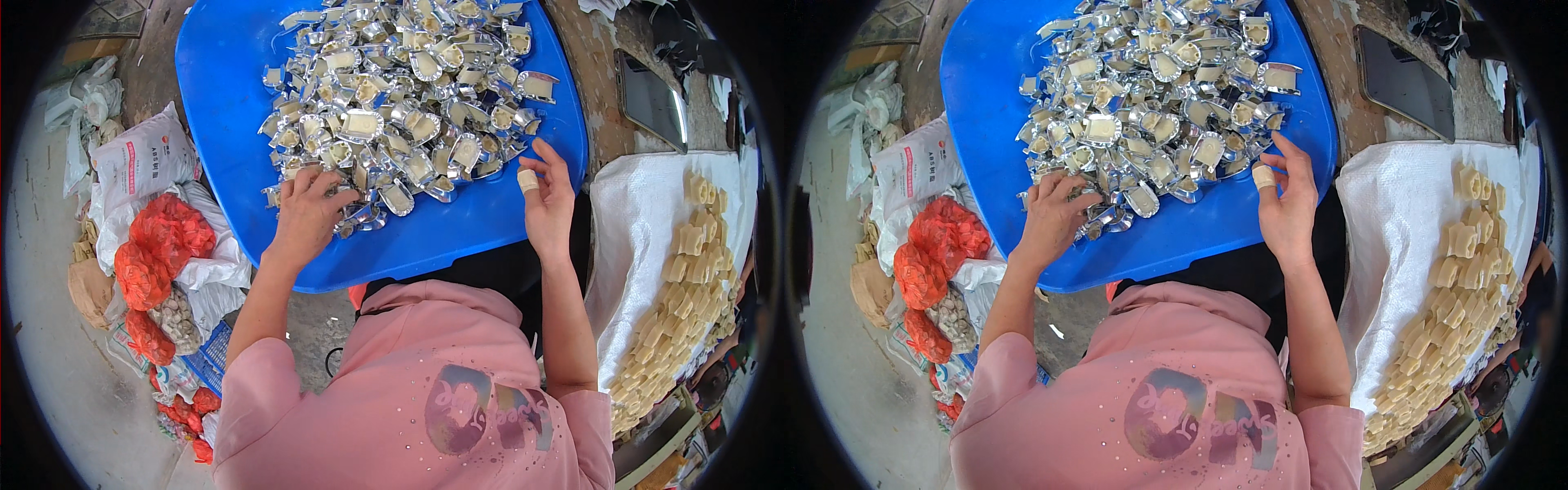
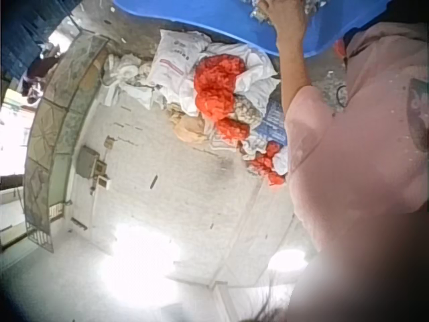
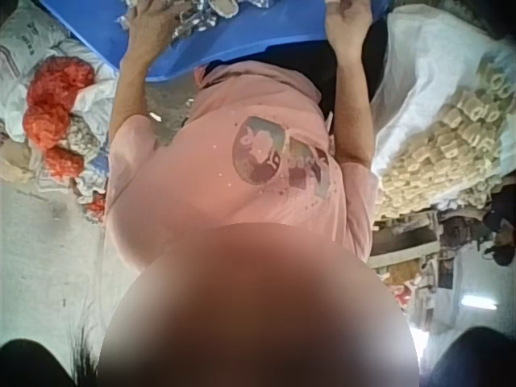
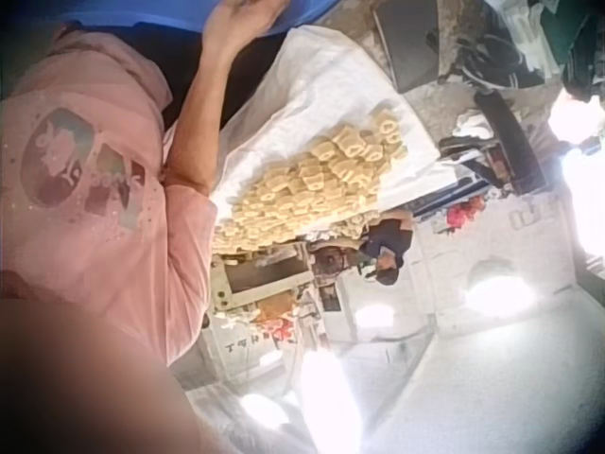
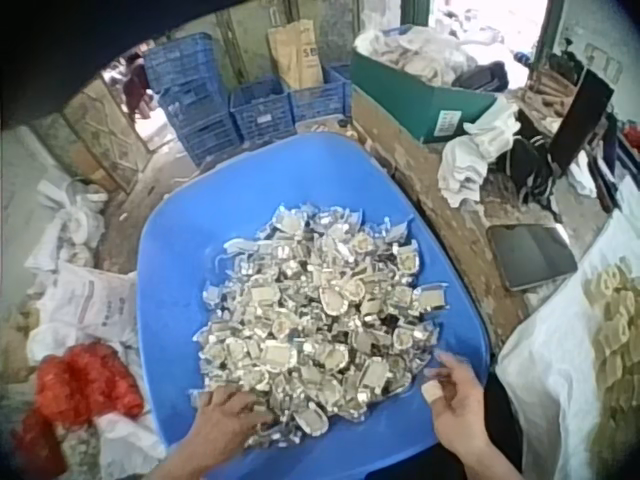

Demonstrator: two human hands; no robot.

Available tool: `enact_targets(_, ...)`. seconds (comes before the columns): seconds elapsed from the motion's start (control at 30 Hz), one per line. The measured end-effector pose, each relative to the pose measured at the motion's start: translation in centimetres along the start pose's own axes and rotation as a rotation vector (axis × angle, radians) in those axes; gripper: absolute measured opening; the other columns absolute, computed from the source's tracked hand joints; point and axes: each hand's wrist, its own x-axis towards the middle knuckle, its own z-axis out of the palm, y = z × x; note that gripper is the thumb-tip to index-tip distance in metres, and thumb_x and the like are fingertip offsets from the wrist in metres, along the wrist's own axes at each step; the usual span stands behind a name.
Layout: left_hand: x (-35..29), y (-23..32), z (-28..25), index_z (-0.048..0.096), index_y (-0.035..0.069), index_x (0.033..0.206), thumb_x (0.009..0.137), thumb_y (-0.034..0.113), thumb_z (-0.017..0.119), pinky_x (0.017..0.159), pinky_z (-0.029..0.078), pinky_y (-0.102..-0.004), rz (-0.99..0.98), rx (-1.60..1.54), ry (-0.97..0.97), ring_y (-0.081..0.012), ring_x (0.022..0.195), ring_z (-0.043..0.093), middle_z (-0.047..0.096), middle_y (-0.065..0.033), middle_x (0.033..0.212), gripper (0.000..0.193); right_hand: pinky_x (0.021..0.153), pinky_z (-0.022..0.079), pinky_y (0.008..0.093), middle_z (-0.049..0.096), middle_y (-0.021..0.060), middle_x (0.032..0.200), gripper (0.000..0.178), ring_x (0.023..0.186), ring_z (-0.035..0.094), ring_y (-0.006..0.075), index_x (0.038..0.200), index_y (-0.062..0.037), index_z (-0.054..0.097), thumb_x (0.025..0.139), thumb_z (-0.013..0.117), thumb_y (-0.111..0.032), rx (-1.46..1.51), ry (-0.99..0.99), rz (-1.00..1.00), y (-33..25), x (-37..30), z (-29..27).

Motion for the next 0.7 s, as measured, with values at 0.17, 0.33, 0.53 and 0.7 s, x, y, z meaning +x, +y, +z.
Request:
enact_targets(0.17, -0.3, -1.4, 0.2, 0.065, 0.018, 0.095, 0.064, -0.002, 0.066, 0.087, 0.038, -0.0408, -0.046, 0.046, 0.126, -0.0246, 0.106, 0.052, 0.061, 0.0014, 0.105, 0.036, 0.078, 0.049, 0.0289, 0.057, 0.0109, 0.114, 0.042, 0.095, 0.062, 0.0181, 0.123, -0.0042, 0.056, 0.083, 0.058, 0.009, -0.005, -0.059, 0.006, 0.2, -0.1, -0.3)
enact_targets(0.33, -0.7, -4.3, -1.3, 0.063, 0.017, 0.100, 0.065, -0.004, 0.065, 0.088, 0.038, -0.0417, -0.467, 0.211, 0.263, -0.0269, 0.104, 0.053, 0.060, -0.0039, 0.107, 0.040, 0.077, 0.049, 0.0292, 0.059, 0.0101, 0.110, 0.040, 0.092, 0.061, 0.0184, 0.120, -0.0047, 0.058, 0.082, 0.059, 0.009, -0.017, -0.066, -0.003, 0.1, -0.2, 0.0)
enact_targets(0.53, 1.6, -1.2, -0.5, 0.063, 0.015, 0.108, 0.066, -0.001, 0.067, 0.091, 0.041, -0.0432, -0.107, -0.109, 0.385, -0.0310, 0.114, 0.051, 0.057, -0.0093, 0.115, 0.045, 0.076, 0.050, 0.0296, 0.059, 0.0106, 0.108, 0.041, 0.089, 0.061, 0.0188, 0.119, -0.0042, 0.058, 0.081, 0.059, 0.011, -0.044, -0.071, -0.016, 0.2, -0.1, 0.1)
enact_targets(0.7, 3.9, 4.9, 3.6, 0.066, 0.019, 0.112, 0.068, 0.013, 0.076, 0.104, 0.034, -0.0483, 0.261, -0.100, 0.071, -0.0281, 0.134, 0.036, 0.047, -0.0041, 0.134, 0.045, 0.073, 0.051, 0.0311, 0.059, 0.0119, 0.106, 0.040, 0.084, 0.062, 0.0201, 0.118, -0.0032, 0.057, 0.081, 0.059, 0.011, -0.124, -0.095, -0.086, -0.3, -0.2, 0.0)
